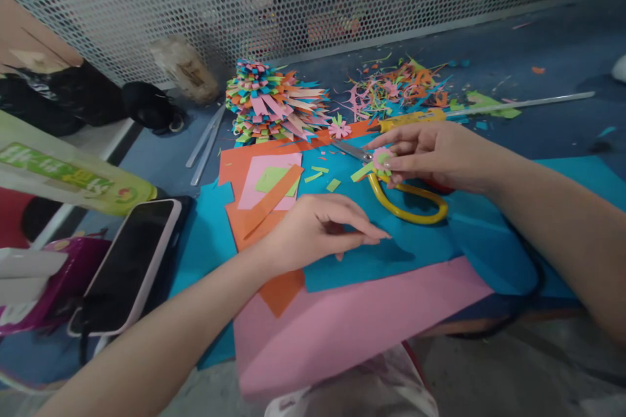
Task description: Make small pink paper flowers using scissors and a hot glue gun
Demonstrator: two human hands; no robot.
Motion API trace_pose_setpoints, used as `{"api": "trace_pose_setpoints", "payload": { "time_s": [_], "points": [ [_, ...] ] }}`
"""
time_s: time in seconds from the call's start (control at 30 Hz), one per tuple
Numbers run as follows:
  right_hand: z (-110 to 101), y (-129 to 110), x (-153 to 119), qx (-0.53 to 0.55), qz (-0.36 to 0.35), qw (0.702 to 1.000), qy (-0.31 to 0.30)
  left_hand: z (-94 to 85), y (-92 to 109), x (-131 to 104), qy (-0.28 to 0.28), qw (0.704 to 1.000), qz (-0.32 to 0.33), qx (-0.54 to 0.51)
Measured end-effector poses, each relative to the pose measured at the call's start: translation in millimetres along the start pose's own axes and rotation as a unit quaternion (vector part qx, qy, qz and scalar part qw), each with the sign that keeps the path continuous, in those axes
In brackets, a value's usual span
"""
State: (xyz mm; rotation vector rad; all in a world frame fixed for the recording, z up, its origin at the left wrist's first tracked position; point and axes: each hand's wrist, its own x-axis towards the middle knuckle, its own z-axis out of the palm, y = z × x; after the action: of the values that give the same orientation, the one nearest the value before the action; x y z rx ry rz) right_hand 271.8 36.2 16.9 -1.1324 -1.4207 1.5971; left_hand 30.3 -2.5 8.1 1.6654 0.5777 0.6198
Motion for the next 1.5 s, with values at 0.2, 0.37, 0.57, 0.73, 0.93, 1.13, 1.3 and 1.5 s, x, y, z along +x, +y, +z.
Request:
{"api": "trace_pose_setpoints", "payload": {
  "time_s": [0.2, 0.37, 0.57, 0.73, 0.93, 1.13, 1.3, 1.5],
  "points": [
    [2.8, -4.6, -2.8, -0.012, 0.008, 1.000, -0.003, 4.0, 9.8, -5.4, -0.091, 0.996, -0.001, -0.008],
    [1.1, -1.6, -1.9, -0.034, 0.002, 0.999, -0.008, 11.0, 18.5, -8.2, -0.251, 0.966, -0.033, -0.057],
    [-0.7, 0.6, -1.5, -0.051, -0.007, 0.999, -0.018, 15.0, 18.8, -8.2, -0.272, 0.958, 0.027, -0.087],
    [0.2, -1.5, -1.9, -0.053, 0.004, 0.999, -0.012, 10.6, 17.4, -8.3, -0.173, 0.984, 0.012, -0.028],
    [2.5, -3.6, -2.3, -0.050, -0.002, 0.999, -0.018, 4.4, 7.2, -3.2, -0.095, 0.995, -0.010, 0.019],
    [3.6, -4.9, -4.0, -0.047, -0.007, 0.999, -0.022, 5.7, 3.3, -5.0, -0.084, 0.996, -0.019, -0.013],
    [3.5, -5.6, -3.3, -0.052, -0.002, 0.998, -0.025, 6.3, 5.7, -6.5, -0.114, 0.993, -0.024, -0.001],
    [3.8, -6.0, -2.7, -0.058, -0.004, 0.998, -0.029, 4.2, 7.3, -7.1, -0.147, 0.986, -0.049, -0.057]
  ]
}}
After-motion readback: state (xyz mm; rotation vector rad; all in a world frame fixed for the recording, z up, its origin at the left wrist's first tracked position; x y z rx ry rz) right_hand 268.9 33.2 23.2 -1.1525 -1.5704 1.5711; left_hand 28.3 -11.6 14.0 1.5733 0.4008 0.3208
